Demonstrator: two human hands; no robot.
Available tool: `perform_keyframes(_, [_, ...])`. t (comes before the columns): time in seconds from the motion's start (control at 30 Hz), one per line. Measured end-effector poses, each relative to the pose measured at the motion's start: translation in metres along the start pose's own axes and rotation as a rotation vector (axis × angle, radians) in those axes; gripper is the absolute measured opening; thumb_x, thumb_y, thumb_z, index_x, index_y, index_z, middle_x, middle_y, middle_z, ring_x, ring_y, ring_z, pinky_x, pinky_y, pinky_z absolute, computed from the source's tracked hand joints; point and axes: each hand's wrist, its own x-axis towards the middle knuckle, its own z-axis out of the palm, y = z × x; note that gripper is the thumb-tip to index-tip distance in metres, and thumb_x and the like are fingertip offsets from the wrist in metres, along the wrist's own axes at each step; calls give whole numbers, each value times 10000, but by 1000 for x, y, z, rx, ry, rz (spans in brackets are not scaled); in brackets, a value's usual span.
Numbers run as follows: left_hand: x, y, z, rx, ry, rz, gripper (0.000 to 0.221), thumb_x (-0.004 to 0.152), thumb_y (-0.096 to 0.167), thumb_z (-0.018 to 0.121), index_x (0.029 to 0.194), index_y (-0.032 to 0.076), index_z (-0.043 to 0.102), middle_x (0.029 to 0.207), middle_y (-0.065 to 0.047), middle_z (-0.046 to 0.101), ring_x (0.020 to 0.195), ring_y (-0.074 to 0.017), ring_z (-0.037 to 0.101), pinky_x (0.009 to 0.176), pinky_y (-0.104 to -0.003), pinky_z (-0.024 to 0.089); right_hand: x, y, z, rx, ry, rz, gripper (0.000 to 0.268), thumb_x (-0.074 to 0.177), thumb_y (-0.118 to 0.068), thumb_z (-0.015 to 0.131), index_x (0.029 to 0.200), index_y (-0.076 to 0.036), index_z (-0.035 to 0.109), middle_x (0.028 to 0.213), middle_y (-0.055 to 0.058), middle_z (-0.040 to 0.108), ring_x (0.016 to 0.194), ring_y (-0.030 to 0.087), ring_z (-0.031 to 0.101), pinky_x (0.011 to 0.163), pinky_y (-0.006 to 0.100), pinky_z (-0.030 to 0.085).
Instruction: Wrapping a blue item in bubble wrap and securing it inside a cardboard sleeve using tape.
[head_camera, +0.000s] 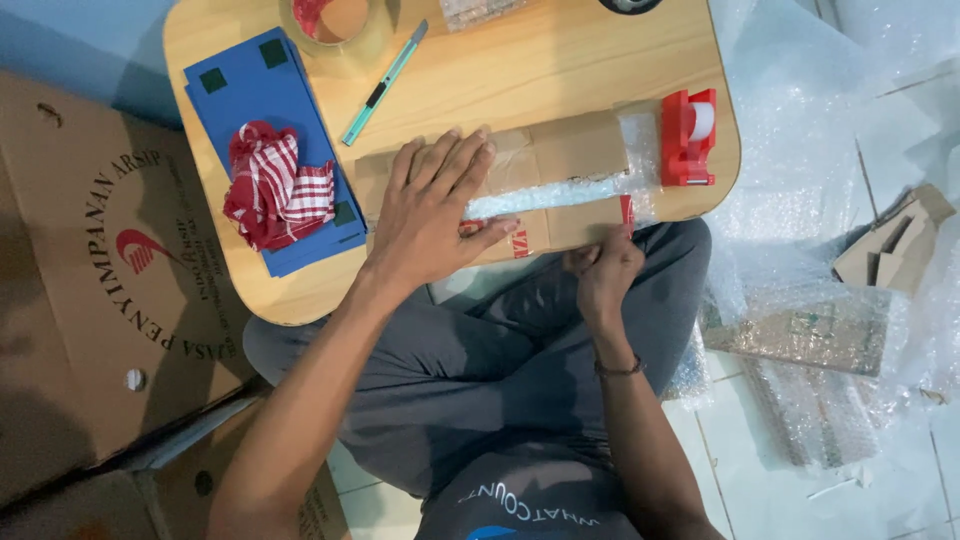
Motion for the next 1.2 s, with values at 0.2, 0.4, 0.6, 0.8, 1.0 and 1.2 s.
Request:
perform_keyframes(0.2, [-2, 2, 0, -12, -44, -28, 776, 947, 603, 698, 1490, 66, 562, 1536, -142, 546, 1425, -349, 481, 1182, -599, 268, -37, 12, 34, 91, -111, 192, 525, 1088, -202, 596, 604, 2, 600, 482, 36, 347, 399, 144, 424, 392, 285, 379])
perform_keyframes(0.4, [-3, 0, 0, -1, -73, -33, 779, 955, 616, 679, 1498, 71, 555, 1545, -131, 536, 1440, -335, 459, 1191, -595, 260, -34, 19, 48, 115, -80, 84, 580, 1103, -224, 572, 555, -63, 470, 484, 54, 332, 409, 143, 363, 416, 305, 328])
perform_keyframes(0.6, [-2, -2, 3, 28, -25, -23, 759, 968, 604, 676, 1493, 68, 560, 1538, -135, 540, 1425, -335, 480, 1174, -589, 278, -30, 28, 54, 120, -27, -31, 563, 1094, -214, 592, 566, -71, 459, 492, 54, 330, 392, 142, 350, 407, 292, 299])
perform_keyframes(0.8, [-2, -2, -1, 16, -46, -24, 762, 977, 625, 653, 1489, 68, 561, 1534, -127, 545, 1424, -330, 478, 1181, -587, 269, -28, 31, 37, 235, -25, 144, 604, 1086, -279, 586, 537, -76, 439, 449, 53, 329, 365, 134, 357, 387, 272, 306])
perform_keyframes(1.0, [-2, -1, -3, -3, -50, -18, 782, 979, 625, 659, 1498, 50, 548, 1528, -150, 547, 1419, -345, 482, 1171, -589, 268, -2, 7, 8, 103, -79, 6, 604, 1119, -343, 557, 590, -61, 480, 468, 53, 362, 368, 155, 401, 372, 300, 375])
perform_keyframes(1.2, [0, 0, -5, -18, -64, -24, 777, 989, 609, 667, 1494, 31, 545, 1530, -162, 539, 1425, -348, 471, 1171, -590, 261, 6, 4, 9, 91, -146, -100, 547, 1117, -249, 600, 612, -60, 509, 512, 44, 397, 408, 130, 364, 406, 325, 344])
